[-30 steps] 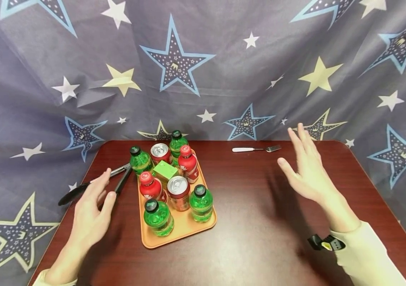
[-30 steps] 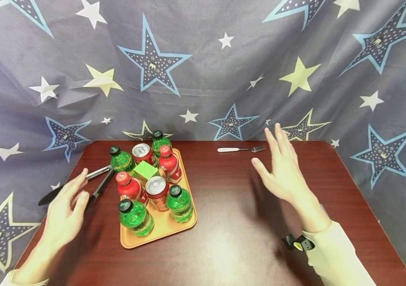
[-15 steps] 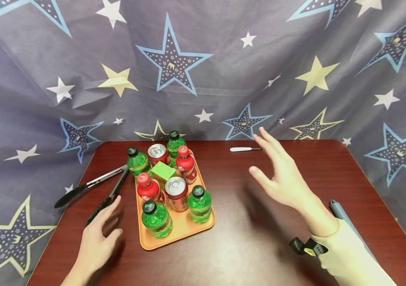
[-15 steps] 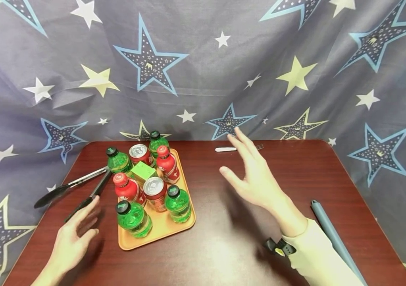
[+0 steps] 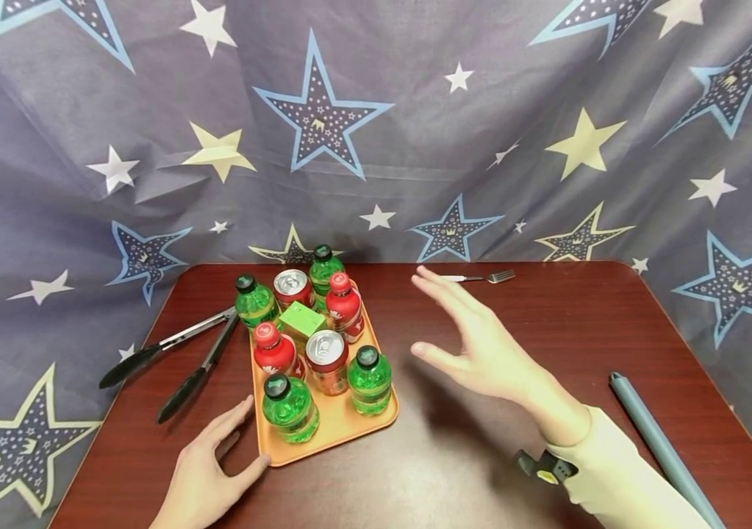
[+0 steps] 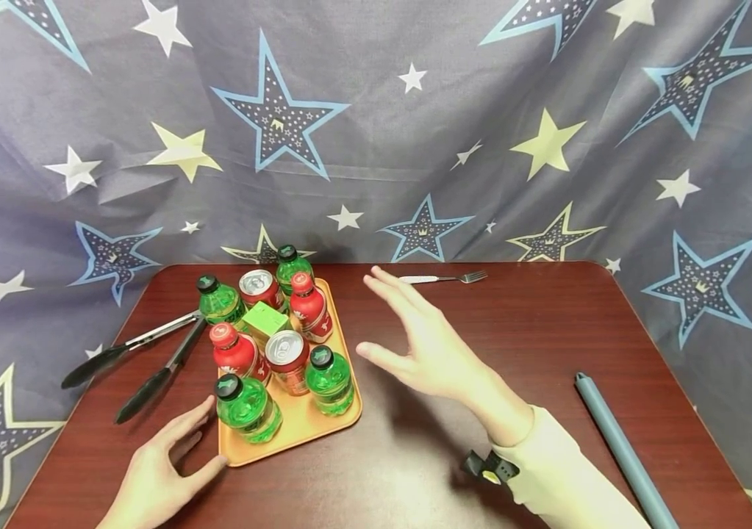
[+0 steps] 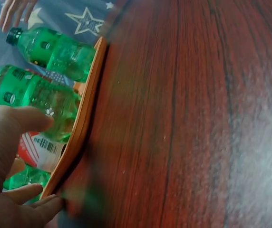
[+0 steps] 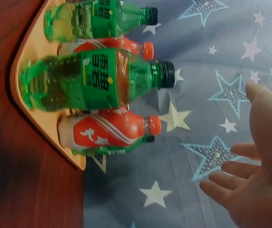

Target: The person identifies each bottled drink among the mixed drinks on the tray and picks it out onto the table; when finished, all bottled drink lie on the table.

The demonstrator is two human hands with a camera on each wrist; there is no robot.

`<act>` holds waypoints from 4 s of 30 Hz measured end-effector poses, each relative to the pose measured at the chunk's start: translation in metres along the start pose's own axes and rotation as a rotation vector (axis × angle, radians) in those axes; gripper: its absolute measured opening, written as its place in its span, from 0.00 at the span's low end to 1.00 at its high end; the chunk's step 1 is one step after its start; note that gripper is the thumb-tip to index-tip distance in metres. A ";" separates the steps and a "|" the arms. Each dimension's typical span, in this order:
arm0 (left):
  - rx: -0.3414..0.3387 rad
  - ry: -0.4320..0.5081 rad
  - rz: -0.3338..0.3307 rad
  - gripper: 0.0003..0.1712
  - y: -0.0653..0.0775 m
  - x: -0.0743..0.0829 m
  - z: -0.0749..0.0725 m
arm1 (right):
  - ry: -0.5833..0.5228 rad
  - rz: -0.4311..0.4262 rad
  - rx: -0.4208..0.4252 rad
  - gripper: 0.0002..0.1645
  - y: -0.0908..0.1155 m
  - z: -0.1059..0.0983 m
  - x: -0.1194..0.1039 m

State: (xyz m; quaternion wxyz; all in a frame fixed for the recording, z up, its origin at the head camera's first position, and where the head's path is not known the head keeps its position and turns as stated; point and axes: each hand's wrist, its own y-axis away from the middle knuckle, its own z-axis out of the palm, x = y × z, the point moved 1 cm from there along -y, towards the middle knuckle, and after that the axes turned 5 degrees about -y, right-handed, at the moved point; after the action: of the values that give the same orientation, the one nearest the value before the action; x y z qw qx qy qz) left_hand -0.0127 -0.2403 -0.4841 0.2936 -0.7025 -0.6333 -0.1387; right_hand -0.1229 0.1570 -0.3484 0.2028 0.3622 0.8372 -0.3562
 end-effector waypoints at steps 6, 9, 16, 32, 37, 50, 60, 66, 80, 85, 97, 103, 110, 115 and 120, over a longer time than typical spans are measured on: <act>-0.065 -0.090 -0.008 0.55 0.000 0.003 0.003 | -0.034 -0.022 -0.071 0.51 -0.002 0.018 -0.003; -0.095 -0.117 -0.014 0.56 -0.001 0.005 0.004 | -0.046 -0.030 -0.107 0.52 -0.003 0.027 -0.003; -0.121 -0.161 0.016 0.52 -0.006 0.009 0.006 | -0.057 -0.075 -0.171 0.51 -0.004 0.042 -0.006; -0.125 -0.201 0.047 0.50 -0.009 0.009 0.009 | -0.090 -0.065 -0.195 0.36 -0.007 0.071 -0.004; -0.154 -0.211 0.028 0.54 -0.011 0.010 0.007 | -0.090 -0.044 -0.148 0.26 -0.006 0.078 -0.002; -0.178 -0.249 0.007 0.59 -0.017 0.017 0.004 | -0.167 0.050 -0.071 0.19 -0.002 0.088 0.000; -0.171 -0.238 0.013 0.57 -0.017 0.013 0.006 | -0.176 0.041 -0.006 0.16 -0.005 0.079 -0.002; -0.181 -0.239 0.004 0.57 -0.017 0.014 0.005 | -0.159 0.041 0.052 0.16 -0.010 0.062 -0.003; -0.231 -0.252 -0.020 0.60 -0.018 0.016 0.003 | -0.100 0.131 0.164 0.21 -0.010 0.015 0.011; -0.229 -0.251 -0.020 0.60 -0.019 0.016 0.005 | 0.013 0.108 0.210 0.23 -0.006 -0.005 0.022; -0.243 -0.251 -0.032 0.61 -0.019 0.012 0.006 | 0.187 0.157 0.314 0.17 0.013 -0.052 0.047; -0.224 -0.248 -0.020 0.60 -0.018 0.011 0.007 | 0.257 0.214 0.342 0.18 0.024 -0.076 0.060; -0.212 -0.245 -0.013 0.59 -0.018 0.010 0.008 | 0.303 0.288 0.361 0.18 0.035 -0.100 0.076; -0.209 -0.245 -0.012 0.59 -0.017 0.010 0.008 | 0.316 0.344 0.377 0.19 0.039 -0.112 0.084; -0.208 -0.250 -0.012 0.60 -0.018 0.011 0.008 | 0.305 0.377 0.415 0.19 0.041 -0.123 0.089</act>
State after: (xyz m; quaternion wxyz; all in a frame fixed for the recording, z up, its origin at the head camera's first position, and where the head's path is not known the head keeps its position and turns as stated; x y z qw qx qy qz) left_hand -0.0297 -0.2265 -0.4800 0.1371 -0.7372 -0.6512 -0.1167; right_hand -0.1603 0.3095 -0.3389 0.0590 0.5940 0.6854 -0.4170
